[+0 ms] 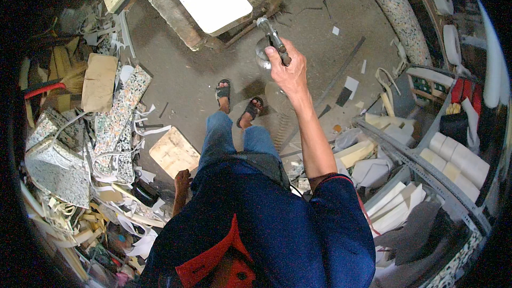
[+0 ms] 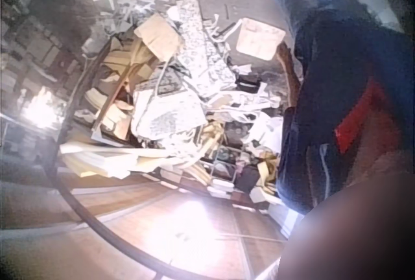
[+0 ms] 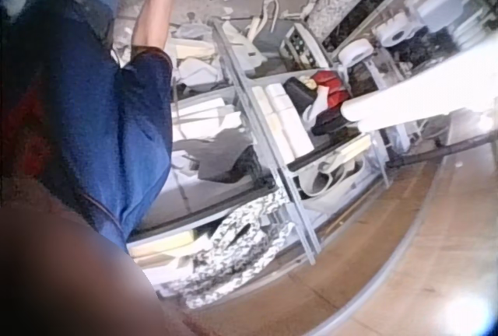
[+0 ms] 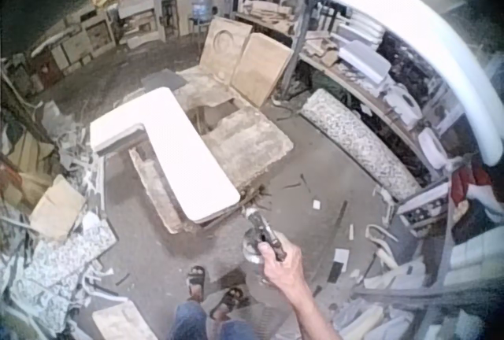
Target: The person cuts a gray plastic sheet into a curved shape using a hand saw, then sands the edges with a sanding block. They then spray paint the finished part with a spray gun.
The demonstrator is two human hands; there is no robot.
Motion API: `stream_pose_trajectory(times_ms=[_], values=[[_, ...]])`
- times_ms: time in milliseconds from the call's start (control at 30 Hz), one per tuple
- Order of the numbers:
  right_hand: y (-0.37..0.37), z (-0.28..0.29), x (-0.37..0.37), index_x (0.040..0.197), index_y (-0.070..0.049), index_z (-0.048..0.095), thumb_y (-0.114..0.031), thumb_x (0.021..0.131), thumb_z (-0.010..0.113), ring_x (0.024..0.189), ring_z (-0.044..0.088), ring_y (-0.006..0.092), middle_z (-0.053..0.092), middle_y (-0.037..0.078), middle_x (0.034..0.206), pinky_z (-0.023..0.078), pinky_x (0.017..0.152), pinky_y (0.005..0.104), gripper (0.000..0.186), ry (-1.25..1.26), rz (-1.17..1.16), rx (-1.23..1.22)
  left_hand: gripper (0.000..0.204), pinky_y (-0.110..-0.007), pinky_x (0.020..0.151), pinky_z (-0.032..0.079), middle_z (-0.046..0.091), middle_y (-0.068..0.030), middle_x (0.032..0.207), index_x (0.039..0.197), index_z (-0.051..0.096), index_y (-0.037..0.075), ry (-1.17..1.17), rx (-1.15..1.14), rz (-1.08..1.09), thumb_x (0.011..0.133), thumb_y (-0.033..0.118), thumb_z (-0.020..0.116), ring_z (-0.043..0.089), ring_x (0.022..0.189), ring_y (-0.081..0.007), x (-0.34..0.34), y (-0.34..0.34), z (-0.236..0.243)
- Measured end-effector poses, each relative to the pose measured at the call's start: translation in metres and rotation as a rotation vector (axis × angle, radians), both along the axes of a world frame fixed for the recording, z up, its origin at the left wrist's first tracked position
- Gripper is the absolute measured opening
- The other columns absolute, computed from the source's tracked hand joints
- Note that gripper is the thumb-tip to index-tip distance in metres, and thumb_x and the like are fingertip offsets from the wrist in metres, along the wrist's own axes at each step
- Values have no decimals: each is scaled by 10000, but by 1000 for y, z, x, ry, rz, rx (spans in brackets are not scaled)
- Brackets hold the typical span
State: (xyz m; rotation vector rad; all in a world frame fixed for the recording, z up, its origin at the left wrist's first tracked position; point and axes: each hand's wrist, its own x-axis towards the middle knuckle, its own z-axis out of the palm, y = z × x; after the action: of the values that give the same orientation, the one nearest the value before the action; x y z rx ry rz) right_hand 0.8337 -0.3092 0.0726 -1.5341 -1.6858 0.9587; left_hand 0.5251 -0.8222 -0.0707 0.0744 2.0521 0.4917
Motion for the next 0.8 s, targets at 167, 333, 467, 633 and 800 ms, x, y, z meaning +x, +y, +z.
stream_pose_trajectory(times_ms=[167,333,467,633,800], values=[[-23,5,-6,1096,-8,685,-345,927,667,768,656,196,682,155,823,516,711,352,378,4,46,-108,414,-376,695,524,679,-95,876,1017,688,-1,74,43,-261,957,406,640,682,804,-235,-36,-7,-10],[-64,12,-22,1077,-3,687,-342,961,628,791,618,157,684,87,835,504,742,319,363,177,100,-189,427,-364,791,521,694,-132,898,1010,702,-19,-37,97,-311,957,398,626,675,885,-249,-109,8,-48],[-96,22,-57,1078,-4,684,-419,989,610,833,633,142,700,61,884,509,757,305,431,160,-65,-187,407,-363,698,517,688,-128,887,1026,707,-10,115,184,-802,980,376,589,657,760,-207,-197,88,-73],[-122,25,-125,1182,-10,676,-332,975,650,882,655,138,730,75,944,520,808,309,384,136,-368,-125,350,-337,644,510,702,-138,835,967,691,-10,256,130,-797,955,336,648,633,679,-186,-267,245,2],[-144,52,-160,1206,-8,670,-247,968,659,854,626,118,705,68,932,504,773,297,338,189,-402,-101,142,-356,763,515,689,-127,886,936,684,-5,230,986,-1103,890,126,714,648,829,-255,-184,396,157]])
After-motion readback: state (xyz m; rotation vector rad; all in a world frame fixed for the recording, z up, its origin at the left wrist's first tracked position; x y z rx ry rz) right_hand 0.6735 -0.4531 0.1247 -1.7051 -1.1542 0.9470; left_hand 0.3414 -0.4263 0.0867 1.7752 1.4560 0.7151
